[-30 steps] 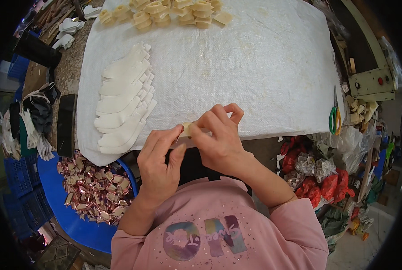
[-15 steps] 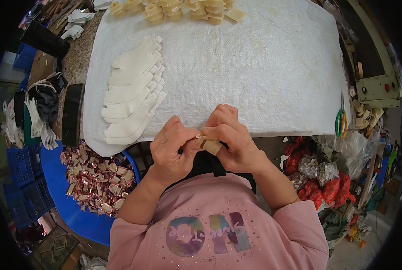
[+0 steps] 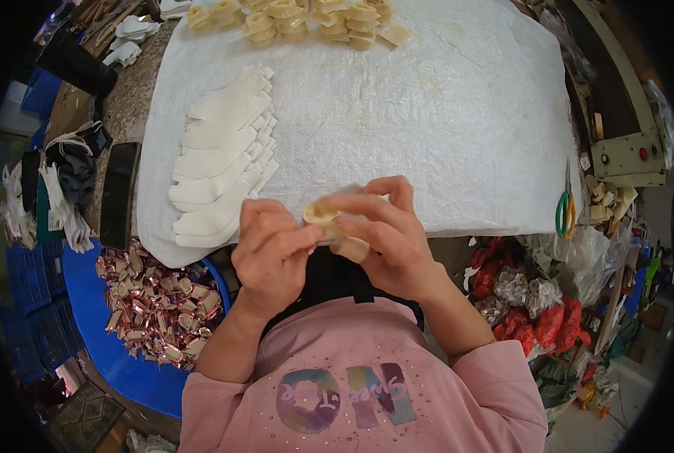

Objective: The recorder is folding and fitting small tan shoe components onto white fabric pieces as part of an assembly process.

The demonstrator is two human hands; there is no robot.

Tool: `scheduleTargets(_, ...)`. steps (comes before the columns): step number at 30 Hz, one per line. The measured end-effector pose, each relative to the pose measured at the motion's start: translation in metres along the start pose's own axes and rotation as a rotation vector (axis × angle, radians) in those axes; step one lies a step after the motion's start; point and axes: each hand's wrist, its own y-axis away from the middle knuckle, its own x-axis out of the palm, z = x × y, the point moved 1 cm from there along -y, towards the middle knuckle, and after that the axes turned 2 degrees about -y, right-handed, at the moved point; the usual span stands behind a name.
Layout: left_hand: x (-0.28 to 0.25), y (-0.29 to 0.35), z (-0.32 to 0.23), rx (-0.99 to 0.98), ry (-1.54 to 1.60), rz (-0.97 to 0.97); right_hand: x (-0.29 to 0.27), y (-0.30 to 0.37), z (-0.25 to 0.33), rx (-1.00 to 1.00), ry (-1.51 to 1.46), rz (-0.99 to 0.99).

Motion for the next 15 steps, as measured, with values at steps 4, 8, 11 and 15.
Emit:
scheduleTargets(4, -0.009, 0.003, 0.005, -0.118, 0.078, -0.098, -0.008, 0.001, 0.010, 0.088, -0.015, -0.104)
scheduleTargets(8, -0.005, -0.005, -0.011, -0.076, 0.204, -0.113, 0.015, 0.039, 0.003, 0.632, -0.921, -0.211)
scheduleTargets(11, -0.002, -0.002, -0.020, -0.047, 0.295, -0.113, 0.018, 0.037, 0.013, 0.767, -1.092, -0.294)
scheduleTargets(15, 0.000, 0.002, -0.023, -0.071, 0.451, 0.076, 0.019, 0.035, 0.023, 0.652, -1.236, -0.469)
